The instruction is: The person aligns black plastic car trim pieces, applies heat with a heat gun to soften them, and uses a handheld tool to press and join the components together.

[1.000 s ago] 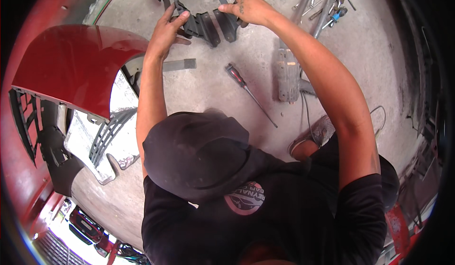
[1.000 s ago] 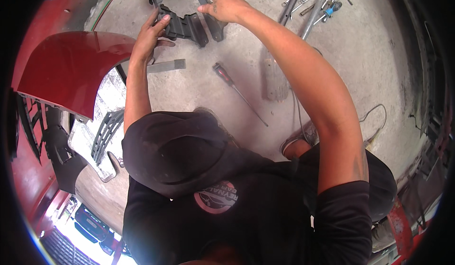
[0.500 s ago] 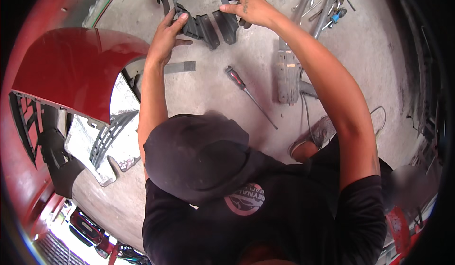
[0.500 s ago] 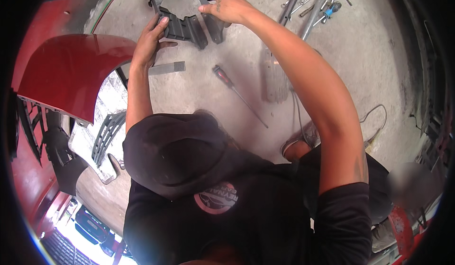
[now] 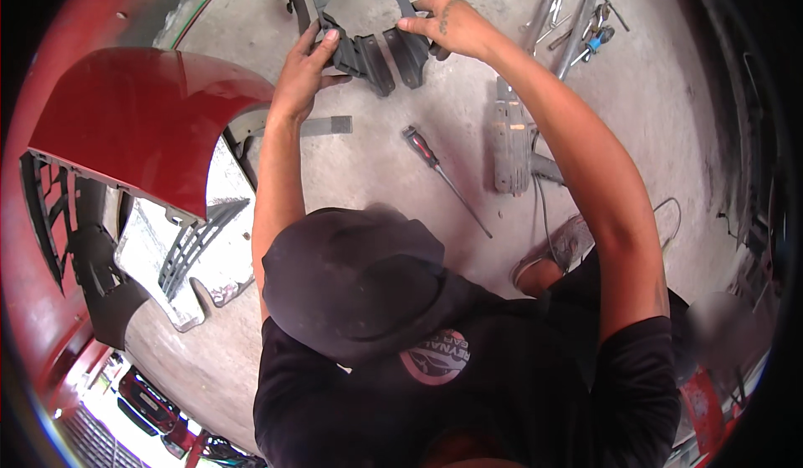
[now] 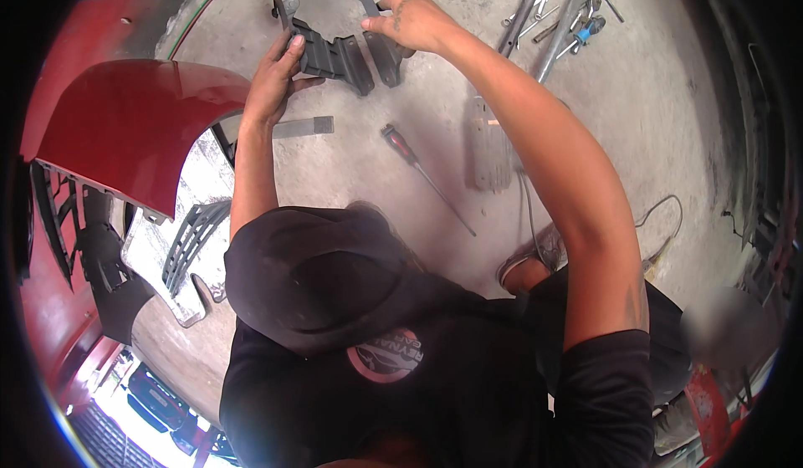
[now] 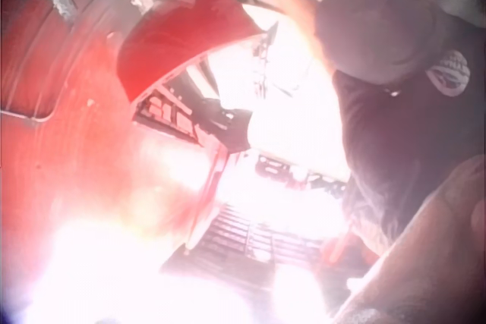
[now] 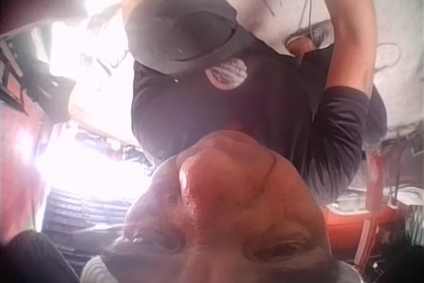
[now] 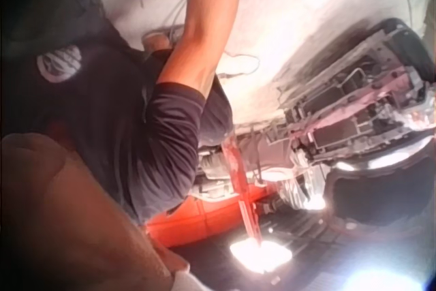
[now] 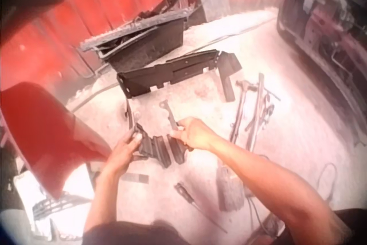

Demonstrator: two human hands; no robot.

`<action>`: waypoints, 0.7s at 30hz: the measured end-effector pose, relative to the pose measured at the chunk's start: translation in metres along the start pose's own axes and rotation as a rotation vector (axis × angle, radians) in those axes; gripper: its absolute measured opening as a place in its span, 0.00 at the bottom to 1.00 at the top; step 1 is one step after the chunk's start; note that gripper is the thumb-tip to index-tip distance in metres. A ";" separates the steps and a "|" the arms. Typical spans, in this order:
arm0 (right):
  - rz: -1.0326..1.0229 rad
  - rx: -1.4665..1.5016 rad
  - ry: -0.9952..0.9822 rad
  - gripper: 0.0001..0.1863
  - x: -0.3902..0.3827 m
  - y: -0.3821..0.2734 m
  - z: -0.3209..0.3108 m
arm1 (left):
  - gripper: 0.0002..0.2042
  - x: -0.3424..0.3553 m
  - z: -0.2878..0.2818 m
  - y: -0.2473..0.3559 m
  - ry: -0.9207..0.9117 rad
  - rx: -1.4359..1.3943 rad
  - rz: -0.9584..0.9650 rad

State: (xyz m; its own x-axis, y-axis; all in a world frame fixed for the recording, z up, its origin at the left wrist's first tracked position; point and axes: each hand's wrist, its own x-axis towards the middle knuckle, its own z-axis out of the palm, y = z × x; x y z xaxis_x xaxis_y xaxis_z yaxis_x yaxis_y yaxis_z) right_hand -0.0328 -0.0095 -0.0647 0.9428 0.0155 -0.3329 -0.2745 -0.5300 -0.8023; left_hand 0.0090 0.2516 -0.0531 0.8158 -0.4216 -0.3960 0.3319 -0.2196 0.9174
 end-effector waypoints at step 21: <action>0.038 -0.021 -0.026 0.35 -0.016 -0.011 -0.003 | 0.39 -0.011 0.003 0.006 0.031 -0.038 0.004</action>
State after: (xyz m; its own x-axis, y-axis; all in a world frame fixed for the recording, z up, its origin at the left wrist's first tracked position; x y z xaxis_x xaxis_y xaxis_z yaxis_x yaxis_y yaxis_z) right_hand -0.0444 -0.0064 -0.0487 0.9263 0.0169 -0.3763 -0.3061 -0.5486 -0.7780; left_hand 0.0008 0.2524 -0.0435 0.8314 -0.3944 -0.3915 0.3458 -0.1843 0.9200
